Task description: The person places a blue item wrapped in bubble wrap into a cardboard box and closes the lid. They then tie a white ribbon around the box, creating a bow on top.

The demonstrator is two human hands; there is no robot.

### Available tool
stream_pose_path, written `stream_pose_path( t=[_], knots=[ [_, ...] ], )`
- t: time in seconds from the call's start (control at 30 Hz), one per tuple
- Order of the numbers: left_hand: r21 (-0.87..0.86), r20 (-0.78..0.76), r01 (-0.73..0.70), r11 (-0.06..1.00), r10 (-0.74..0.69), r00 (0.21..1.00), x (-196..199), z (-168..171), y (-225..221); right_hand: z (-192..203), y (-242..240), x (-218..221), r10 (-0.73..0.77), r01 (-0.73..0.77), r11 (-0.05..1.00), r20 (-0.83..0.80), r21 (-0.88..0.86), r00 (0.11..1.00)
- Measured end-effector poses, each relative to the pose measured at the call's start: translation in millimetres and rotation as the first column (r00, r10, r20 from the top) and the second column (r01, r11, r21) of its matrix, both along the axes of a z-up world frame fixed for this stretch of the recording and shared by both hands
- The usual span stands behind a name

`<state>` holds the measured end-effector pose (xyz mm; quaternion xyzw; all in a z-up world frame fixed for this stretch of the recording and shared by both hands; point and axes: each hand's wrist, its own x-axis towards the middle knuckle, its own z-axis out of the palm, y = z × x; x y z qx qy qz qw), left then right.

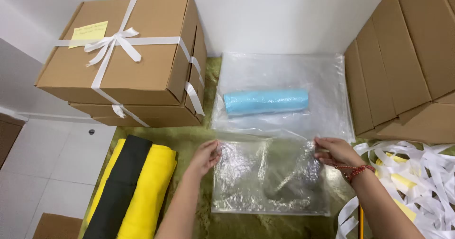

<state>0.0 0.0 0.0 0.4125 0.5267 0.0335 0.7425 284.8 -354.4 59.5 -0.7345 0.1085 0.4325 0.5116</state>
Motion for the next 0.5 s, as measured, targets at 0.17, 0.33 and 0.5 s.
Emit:
stream_pose_path(
  t=[0.17,0.33,0.5],
  knots=[
    [-0.032,0.164,0.058,0.998,-0.052,0.985,41,138,20,104,37,16,-0.062,0.046,0.991,0.125,0.130,0.990],
    [0.115,0.229,0.035,0.993,-0.060,0.971,88,167,58,131,73,44,-0.185,0.101,0.941,0.244,0.322,0.952],
    [0.182,0.386,-0.090,0.979,0.013,0.922,87,151,54,72,64,46,-0.398,0.167,0.815,0.327,0.554,0.857]
  ],
)
